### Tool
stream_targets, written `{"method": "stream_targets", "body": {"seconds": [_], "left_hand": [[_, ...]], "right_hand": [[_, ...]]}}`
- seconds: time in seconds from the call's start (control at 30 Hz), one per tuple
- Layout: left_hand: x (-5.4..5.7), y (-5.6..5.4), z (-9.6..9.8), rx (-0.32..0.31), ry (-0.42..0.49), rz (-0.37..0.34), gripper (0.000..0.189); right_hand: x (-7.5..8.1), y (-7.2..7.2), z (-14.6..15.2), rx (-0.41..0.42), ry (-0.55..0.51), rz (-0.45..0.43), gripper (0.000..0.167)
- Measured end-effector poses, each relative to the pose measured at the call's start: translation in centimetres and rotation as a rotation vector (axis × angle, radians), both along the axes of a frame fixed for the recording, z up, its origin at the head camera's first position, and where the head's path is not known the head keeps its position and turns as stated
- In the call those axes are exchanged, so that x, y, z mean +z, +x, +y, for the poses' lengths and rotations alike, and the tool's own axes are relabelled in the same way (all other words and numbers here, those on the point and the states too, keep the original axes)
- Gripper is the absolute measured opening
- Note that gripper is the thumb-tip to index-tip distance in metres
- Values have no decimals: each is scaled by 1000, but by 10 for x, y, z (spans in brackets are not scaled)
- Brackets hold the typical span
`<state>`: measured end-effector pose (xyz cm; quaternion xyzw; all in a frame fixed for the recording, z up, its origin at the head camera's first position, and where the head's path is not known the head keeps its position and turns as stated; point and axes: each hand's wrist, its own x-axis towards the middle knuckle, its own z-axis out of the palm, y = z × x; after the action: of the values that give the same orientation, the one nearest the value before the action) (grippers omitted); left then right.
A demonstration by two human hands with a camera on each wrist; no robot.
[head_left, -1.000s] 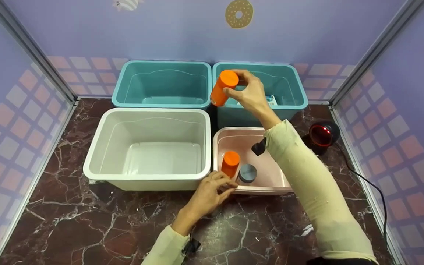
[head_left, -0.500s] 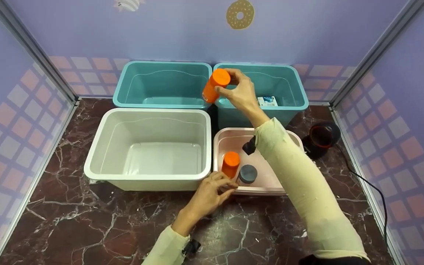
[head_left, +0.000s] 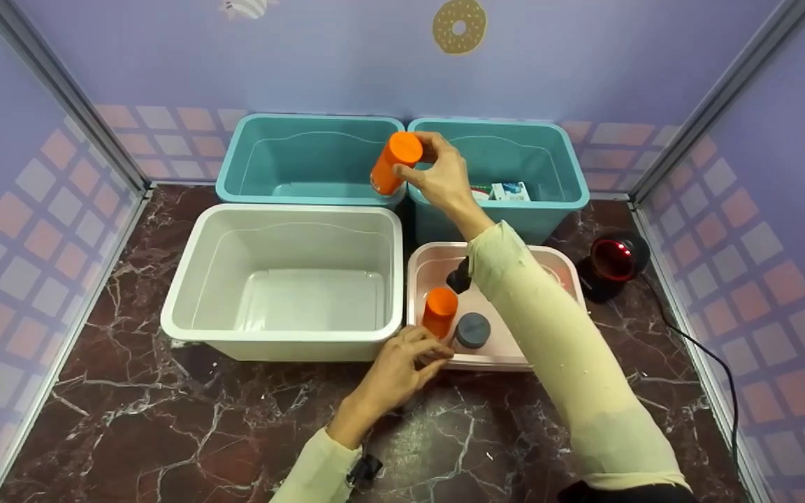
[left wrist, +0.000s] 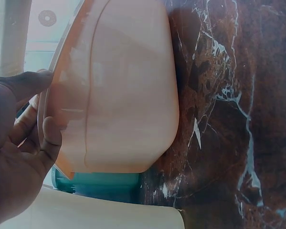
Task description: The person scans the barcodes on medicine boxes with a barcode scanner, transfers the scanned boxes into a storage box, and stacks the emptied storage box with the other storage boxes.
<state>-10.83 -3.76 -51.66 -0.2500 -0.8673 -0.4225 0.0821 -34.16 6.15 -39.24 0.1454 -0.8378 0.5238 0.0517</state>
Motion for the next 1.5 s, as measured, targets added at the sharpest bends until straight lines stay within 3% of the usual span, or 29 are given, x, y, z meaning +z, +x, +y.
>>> {"method": "stream_targets", "body": {"seconds": [1.5], "left_hand": [[0,0,0,-10,-9,-1,12]], "right_hand": [[-21,0,-24,37,173,-67,60]]}}
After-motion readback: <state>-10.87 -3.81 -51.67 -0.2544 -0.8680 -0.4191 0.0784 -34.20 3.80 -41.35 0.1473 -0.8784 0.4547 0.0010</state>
